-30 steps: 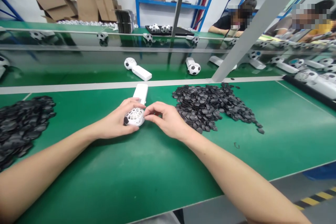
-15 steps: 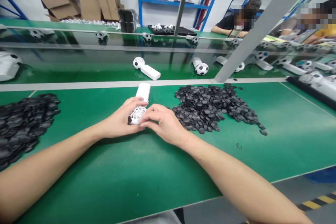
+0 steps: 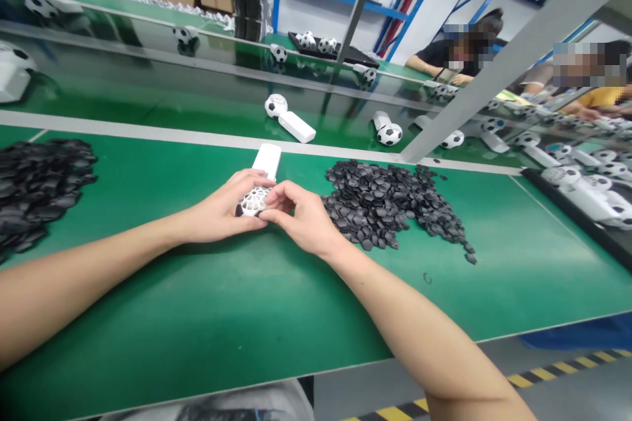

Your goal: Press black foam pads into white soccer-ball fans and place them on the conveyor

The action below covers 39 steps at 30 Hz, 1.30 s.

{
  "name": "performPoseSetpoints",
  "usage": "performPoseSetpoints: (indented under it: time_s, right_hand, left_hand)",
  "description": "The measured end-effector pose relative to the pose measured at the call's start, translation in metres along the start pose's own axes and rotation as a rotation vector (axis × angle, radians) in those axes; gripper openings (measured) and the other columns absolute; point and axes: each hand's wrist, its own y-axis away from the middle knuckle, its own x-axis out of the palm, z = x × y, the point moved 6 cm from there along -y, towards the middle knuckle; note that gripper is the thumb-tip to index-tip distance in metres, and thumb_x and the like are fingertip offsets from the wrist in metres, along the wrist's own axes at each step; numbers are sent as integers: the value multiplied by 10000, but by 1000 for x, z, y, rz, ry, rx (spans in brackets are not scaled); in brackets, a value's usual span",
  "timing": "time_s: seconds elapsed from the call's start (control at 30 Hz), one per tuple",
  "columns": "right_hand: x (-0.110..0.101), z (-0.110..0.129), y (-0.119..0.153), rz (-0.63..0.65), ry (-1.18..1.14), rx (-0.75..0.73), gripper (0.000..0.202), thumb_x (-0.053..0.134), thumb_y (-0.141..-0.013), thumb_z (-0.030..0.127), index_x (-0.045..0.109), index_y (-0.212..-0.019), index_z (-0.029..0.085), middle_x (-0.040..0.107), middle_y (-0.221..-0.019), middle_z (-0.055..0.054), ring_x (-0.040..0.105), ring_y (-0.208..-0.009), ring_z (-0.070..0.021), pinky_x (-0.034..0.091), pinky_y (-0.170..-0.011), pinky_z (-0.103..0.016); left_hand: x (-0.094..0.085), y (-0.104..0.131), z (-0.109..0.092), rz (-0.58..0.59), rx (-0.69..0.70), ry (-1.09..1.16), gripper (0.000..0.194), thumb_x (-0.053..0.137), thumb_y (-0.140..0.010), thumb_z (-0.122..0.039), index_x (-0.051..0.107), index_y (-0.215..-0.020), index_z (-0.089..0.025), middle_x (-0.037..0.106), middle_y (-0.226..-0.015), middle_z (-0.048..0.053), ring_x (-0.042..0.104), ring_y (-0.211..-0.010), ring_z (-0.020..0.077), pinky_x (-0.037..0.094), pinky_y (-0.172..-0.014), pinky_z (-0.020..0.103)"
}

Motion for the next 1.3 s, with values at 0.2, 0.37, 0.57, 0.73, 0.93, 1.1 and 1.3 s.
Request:
performPoseSetpoints:
  time_s: [0.2, 0.37, 0.57, 0.73, 0.93, 1.1, 1.3]
  right_hand:
    - [4, -11, -6, 38, -97, 92, 245, 696, -666, 245, 473, -753, 189, 500, -654, 54, 474, -578, -88, 414, -564, -227]
    - [-23, -14, -11, -3, 325, 3, 116, 595, -781, 296, 552, -794, 190, 575, -751, -1, 528, -670, -131, 444, -635, -272]
    - [-43, -29, -8, 35, 881, 68, 148, 576, -814, 242, 645, -936, 193, 611, -919, -77, 559, -893, -219, 445, -791, -352]
    - [-44, -29, -6, 57, 934, 133, 143, 581, -815, 232, 652, -927, 178, 612, -899, -78, 586, -805, -204, 464, -739, -331]
    - [-52, -31, -4, 66, 969, 210, 139, 565, -811, 178, 647, -924, 174, 634, -908, -79, 599, -769, -204, 453, -714, -327]
    - [-56, -31, -3, 70, 949, 207, 129, 542, -805, 144, 643, -869, 193, 655, -859, -45, 600, -773, -201, 442, -690, -304]
    - [-61, -15, 0, -32, 868, 37, 226, 508, -780, 66, 612, -948, 176, 624, -929, -59, 584, -805, -185, 449, -717, -294]
  left_hand:
    - [-1, -1, 2, -21, 24, 9, 382, 559, -701, -250, 472, -1069, -203, 441, -1156, 61, 350, -1185, 243, 310, -1000, 427]
    - [-4, -1, 5, 1, 53, 8, 458, 600, -691, -272, 464, -1126, -225, 411, -1204, 61, 345, -1203, 230, 280, -1033, 410]
    - [-8, 3, 15, -102, -134, -17, 581, 689, -614, -446, 510, -1123, -232, 383, -1058, 57, 409, -1083, 247, 340, -982, 428]
    - [-9, 2, 11, -1, -142, 31, 496, 614, -669, -285, 475, -1143, -235, 419, -1072, 39, 468, -1020, 213, 398, -917, 379]
    - [-13, 4, 11, -3, -156, 28, 488, 597, -667, -271, 458, -1132, -230, 433, -1110, 42, 466, -1040, 225, 399, -896, 366]
    - [-12, 3, 12, 56, -161, 62, 491, 580, -658, -227, 457, -1134, -238, 437, -1131, 33, 490, -986, 209, 419, -836, 334]
    - [-13, -1, 16, 92, -173, 99, 482, 587, -655, -247, 471, -1123, -250, 442, -1113, 24, 508, -942, 204, 433, -784, 322]
